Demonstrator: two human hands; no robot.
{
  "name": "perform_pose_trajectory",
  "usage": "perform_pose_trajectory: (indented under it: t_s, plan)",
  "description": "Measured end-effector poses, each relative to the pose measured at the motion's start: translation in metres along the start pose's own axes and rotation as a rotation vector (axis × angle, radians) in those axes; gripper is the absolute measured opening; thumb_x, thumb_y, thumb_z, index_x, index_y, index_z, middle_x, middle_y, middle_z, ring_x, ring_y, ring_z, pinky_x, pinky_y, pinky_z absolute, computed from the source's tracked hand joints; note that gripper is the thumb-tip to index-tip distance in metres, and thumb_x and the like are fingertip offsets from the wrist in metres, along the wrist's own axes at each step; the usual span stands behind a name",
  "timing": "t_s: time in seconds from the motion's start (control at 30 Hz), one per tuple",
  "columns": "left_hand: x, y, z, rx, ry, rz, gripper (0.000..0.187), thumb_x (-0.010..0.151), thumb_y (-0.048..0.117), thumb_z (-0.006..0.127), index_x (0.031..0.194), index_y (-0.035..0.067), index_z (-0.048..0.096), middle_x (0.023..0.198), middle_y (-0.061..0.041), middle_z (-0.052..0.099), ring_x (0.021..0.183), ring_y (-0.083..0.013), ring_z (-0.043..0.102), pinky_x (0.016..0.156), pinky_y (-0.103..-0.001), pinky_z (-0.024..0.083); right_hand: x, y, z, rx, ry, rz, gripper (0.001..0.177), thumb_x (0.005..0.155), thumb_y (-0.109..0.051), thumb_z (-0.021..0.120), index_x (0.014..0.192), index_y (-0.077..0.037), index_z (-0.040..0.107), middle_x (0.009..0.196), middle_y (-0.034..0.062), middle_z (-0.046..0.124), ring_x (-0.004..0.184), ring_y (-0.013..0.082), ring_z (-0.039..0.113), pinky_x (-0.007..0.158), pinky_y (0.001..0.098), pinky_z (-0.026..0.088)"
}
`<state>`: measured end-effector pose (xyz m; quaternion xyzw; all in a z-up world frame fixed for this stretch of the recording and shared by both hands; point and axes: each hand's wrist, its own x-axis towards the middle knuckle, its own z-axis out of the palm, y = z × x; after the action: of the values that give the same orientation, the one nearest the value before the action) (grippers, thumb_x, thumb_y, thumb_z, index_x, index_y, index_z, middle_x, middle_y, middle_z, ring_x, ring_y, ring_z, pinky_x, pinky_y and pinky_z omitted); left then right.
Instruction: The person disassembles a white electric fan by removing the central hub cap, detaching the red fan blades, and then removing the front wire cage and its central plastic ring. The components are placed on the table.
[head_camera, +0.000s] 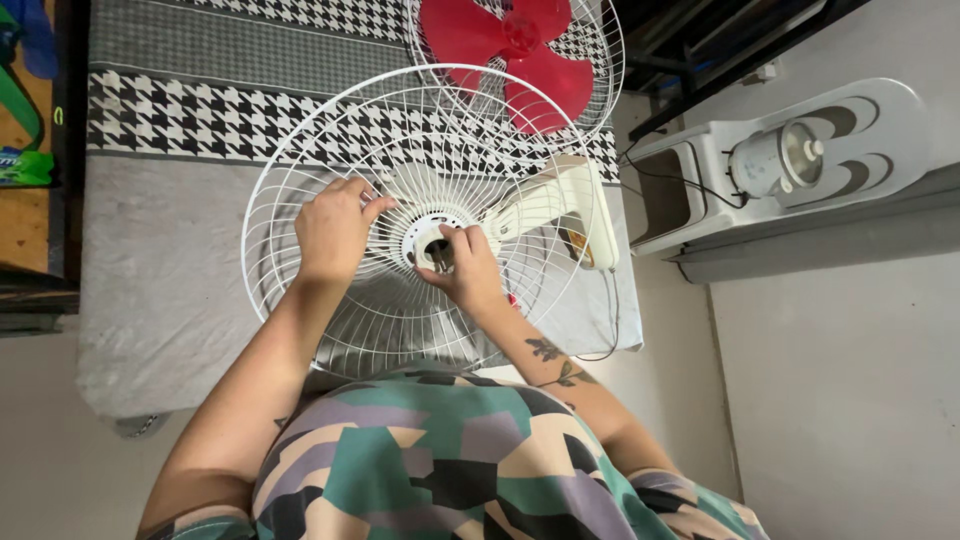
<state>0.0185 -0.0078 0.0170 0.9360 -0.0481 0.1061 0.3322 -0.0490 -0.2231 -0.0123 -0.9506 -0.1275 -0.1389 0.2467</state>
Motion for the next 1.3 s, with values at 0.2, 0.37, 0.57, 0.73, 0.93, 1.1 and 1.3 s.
perform_pose_trajectory:
  t_s: [0.2, 0.37, 0.57, 0.73, 0.93, 1.1, 1.3]
  plan:
    - [0.005, 0.0, 0.001, 0.004, 0.008, 0.027, 0.048, 0.084, 0.053, 0.077, 0.098, 0.007, 0.075, 0.093, -0.011, 0.073, 0.08, -0.0345, 0.07, 0.067, -0.045, 0.053, 0.031, 0.01, -0.041, -0.183, -0.193, -0.55, 0.071, 0.073, -0.025, 0.09, 0.135, -0.009, 0.059, 0.114, 0.006, 0.058, 0.102, 0.0264, 0.06, 0.087, 0.0379, 0.054]
    - [0.009, 0.004, -0.001, 0.024, -0.021, 0.043, 0.046, 0.084, 0.051, 0.078, 0.093, 0.006, 0.074, 0.092, -0.012, 0.073, 0.08, -0.035, 0.07, 0.067, -0.047, 0.053, 0.055, -0.003, -0.082, -0.334, -0.342, -0.994, 0.065, 0.075, -0.018, 0.087, 0.133, -0.019, 0.059, 0.132, -0.0018, 0.058, 0.113, 0.0188, 0.057, 0.092, 0.0357, 0.052]
    - [0.009, 0.008, -0.005, -0.002, -0.029, 0.023, 0.045, 0.084, 0.05, 0.078, 0.09, 0.006, 0.073, 0.091, -0.012, 0.073, 0.08, -0.0351, 0.069, 0.068, -0.047, 0.052, 0.024, 0.018, -0.07, 0.405, -0.213, -0.34, 0.067, 0.068, -0.005, 0.072, 0.131, -0.01, 0.047, 0.134, 0.0186, 0.048, 0.12, 0.0319, 0.051, 0.092, 0.0386, 0.05]
    - [0.007, 0.006, -0.007, -0.004, -0.018, 0.034, 0.045, 0.083, 0.05, 0.079, 0.09, 0.006, 0.073, 0.09, -0.011, 0.073, 0.079, -0.035, 0.069, 0.067, -0.048, 0.051, -0.036, 0.063, -0.021, 1.001, -0.013, 0.319, 0.052, 0.076, -0.001, 0.061, 0.125, -0.01, 0.044, 0.123, 0.008, 0.053, 0.095, 0.0163, 0.055, 0.077, 0.0301, 0.049]
    - [0.002, 0.004, -0.007, 0.037, -0.035, 0.035, 0.043, 0.084, 0.052, 0.077, 0.09, 0.009, 0.074, 0.089, -0.009, 0.072, 0.081, -0.0328, 0.069, 0.065, -0.048, 0.05, -0.06, 0.074, 0.003, 0.696, 0.007, 0.635, 0.037, 0.089, -0.014, 0.075, 0.116, -0.007, 0.05, 0.103, 0.0117, 0.061, 0.071, 0.0108, 0.054, 0.058, 0.0239, 0.044]
    - [-0.002, 0.004, -0.007, 0.078, -0.02, 0.031, 0.045, 0.083, 0.055, 0.077, 0.09, 0.011, 0.074, 0.092, -0.007, 0.072, 0.079, -0.0324, 0.069, 0.064, -0.046, 0.051, -0.049, 0.047, -0.014, 0.351, 0.077, 0.45, 0.056, 0.08, -0.014, 0.08, 0.13, -0.011, 0.056, 0.117, 0.0122, 0.061, 0.072, 0.0168, 0.06, 0.063, 0.0301, 0.051]
    - [-0.004, 0.002, -0.006, 0.081, 0.015, 0.053, 0.045, 0.084, 0.056, 0.076, 0.091, 0.011, 0.074, 0.092, -0.007, 0.072, 0.08, -0.0321, 0.069, 0.064, -0.046, 0.052, -0.046, 0.022, -0.041, 0.179, -0.068, 0.4, 0.063, 0.077, -0.016, 0.082, 0.134, -0.017, 0.056, 0.131, 0.0135, 0.06, 0.068, 0.0198, 0.064, 0.069, 0.0348, 0.056]
